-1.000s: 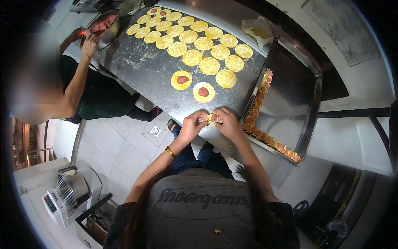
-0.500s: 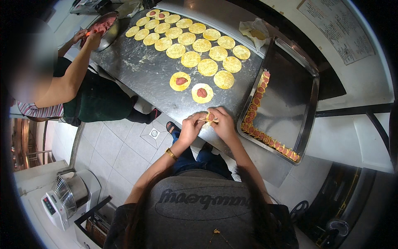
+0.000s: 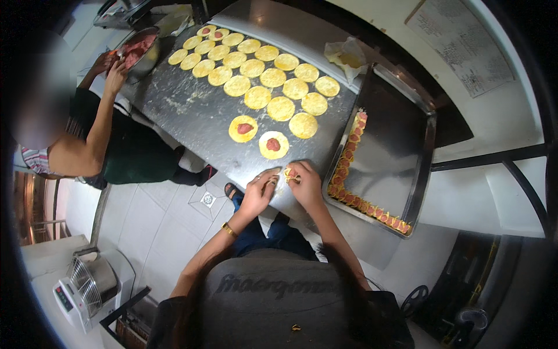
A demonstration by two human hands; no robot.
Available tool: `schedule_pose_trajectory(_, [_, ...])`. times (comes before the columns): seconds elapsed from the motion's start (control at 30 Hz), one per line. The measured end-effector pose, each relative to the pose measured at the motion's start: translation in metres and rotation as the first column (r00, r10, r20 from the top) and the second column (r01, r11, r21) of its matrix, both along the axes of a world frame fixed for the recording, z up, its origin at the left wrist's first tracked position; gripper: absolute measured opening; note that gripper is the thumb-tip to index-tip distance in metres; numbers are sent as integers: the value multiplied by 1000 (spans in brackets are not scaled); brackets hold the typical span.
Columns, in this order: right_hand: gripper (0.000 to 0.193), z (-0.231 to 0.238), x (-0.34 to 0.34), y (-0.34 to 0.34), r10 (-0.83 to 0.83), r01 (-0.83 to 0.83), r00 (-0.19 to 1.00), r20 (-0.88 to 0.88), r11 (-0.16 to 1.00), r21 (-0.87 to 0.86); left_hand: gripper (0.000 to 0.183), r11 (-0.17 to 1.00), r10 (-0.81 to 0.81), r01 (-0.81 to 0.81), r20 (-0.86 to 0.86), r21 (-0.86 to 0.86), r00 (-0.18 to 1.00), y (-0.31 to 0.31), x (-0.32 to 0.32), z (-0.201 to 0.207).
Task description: The person folds small round dough pieces with a red filling into half-moon shapes and places them on a metal tray. Another person adds filling to additional dough pieces on the table. The camera wearer continues folding and arranging the pastries in rows on the tray.
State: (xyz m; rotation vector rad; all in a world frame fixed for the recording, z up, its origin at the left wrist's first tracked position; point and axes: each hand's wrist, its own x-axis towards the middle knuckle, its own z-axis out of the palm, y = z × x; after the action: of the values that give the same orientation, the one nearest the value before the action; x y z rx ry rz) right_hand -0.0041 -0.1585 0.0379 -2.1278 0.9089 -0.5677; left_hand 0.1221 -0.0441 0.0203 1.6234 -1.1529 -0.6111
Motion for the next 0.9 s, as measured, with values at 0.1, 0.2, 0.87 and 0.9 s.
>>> schedule_pose_trajectory(0.1, [31, 7, -18, -50, -127, 116, 987, 103, 988, 103, 27, 998, 21, -23, 27, 51, 999, 0, 5, 2])
schedule_pose_trajectory(0.2, [29, 10, -49, -152, -204, 161, 913, 352, 976, 148, 21, 999, -44, 45, 257, 1, 965, -3, 10, -16])
schedule_pose_trajectory(0.87, [27, 11, -59, -322, 2, -8, 918, -396, 1000, -13, 20, 994, -99, 66, 523, 82, 847, -6, 8, -27])
schedule_pose_trajectory(0.9, [28, 11, -60, -323, 0, 0, 918, -396, 1000, -1, 20, 995, -98, 68, 533, 76, 841, -6, 8, -26])
